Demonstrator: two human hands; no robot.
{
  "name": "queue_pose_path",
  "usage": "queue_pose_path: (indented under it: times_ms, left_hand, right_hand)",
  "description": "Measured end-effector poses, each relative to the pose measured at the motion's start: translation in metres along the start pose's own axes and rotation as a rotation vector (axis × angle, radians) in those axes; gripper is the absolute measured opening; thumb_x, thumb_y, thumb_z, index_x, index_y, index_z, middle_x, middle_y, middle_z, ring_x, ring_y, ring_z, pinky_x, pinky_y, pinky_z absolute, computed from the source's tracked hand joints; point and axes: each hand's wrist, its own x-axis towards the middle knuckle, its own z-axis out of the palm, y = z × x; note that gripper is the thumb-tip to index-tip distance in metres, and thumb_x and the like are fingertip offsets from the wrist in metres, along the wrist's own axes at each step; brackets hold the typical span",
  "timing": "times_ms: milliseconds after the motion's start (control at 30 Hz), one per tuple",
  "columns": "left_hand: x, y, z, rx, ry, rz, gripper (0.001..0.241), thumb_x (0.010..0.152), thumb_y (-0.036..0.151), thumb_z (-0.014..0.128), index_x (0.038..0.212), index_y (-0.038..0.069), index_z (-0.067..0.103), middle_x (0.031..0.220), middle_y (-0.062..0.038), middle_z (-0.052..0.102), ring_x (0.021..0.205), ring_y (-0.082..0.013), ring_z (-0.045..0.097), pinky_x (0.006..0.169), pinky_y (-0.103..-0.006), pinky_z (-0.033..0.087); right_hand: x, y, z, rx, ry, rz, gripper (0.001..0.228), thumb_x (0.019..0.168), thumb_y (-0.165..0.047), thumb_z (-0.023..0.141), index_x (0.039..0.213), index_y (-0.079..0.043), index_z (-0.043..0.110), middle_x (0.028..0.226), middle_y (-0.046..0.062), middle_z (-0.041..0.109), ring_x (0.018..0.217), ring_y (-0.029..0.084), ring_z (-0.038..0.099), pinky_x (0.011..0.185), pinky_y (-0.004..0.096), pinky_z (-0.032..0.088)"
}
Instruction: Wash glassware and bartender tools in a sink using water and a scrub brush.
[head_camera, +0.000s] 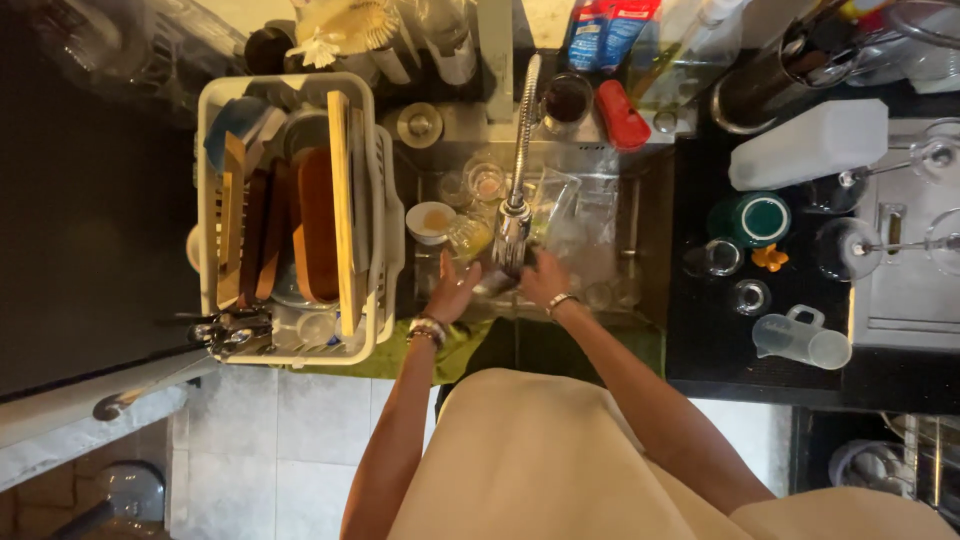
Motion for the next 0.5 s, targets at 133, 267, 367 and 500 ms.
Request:
queue_pose_path:
  times_ms: [133, 267, 367, 500]
  left_hand:
    - [0.015, -0.028, 0.009, 0.202, 0.142, 0.098, 0.100, 0.093, 0.058, 0.053, 0.163, 0.006, 0.005, 0.168, -0.021, 0.019, 0.151, -0.0401, 0.029, 0.121, -0.0421, 0.028]
    - [0.016, -0.028, 0.015, 0.193, 0.195, 0.050, 0.086, 0.094, 0.046, 0.050, 0.162, 0.005, 0.017, 0.164, -0.025, 0.030, 0.149, -0.0418, 0.034, 0.121, -0.0435, 0.029]
    - [0.019, -0.037, 0.013, 0.212, 0.197, 0.010, 0.080, 0.094, 0.044, 0.050, 0.160, 0.007, 0.024, 0.161, -0.024, 0.036, 0.148, -0.0415, 0.037, 0.121, -0.0443, 0.030]
    - [0.012, -0.035, 0.009, 0.229, 0.200, -0.001, 0.079, 0.091, 0.041, 0.052, 0.159, 0.008, 0.028, 0.160, -0.023, 0.037, 0.146, -0.0412, 0.037, 0.119, -0.0452, 0.030]
  right_hand:
    - [0.001, -0.022, -0.009, -0.343, 0.093, -0.238, 0.025, 0.085, -0.015, 0.060, 0.104, -0.003, 0.070, 0.092, 0.024, 0.072, 0.087, 0.044, 0.069, 0.077, 0.054, 0.054]
    - [0.001, -0.053, -0.022, -0.253, 0.083, -0.121, 0.026, 0.085, -0.016, 0.059, 0.107, -0.006, 0.068, 0.088, 0.025, 0.070, 0.084, 0.044, 0.069, 0.075, 0.053, 0.054]
    - [0.000, -0.062, -0.017, -0.332, 0.136, -0.159, 0.024, 0.085, -0.015, 0.059, 0.105, -0.007, 0.069, 0.090, 0.025, 0.070, 0.085, 0.045, 0.068, 0.075, 0.054, 0.053]
    - [0.003, -0.059, -0.021, -0.274, 0.047, -0.066, 0.020, 0.087, -0.016, 0.058, 0.098, -0.003, 0.068, 0.086, 0.024, 0.071, 0.083, 0.043, 0.071, 0.073, 0.053, 0.055]
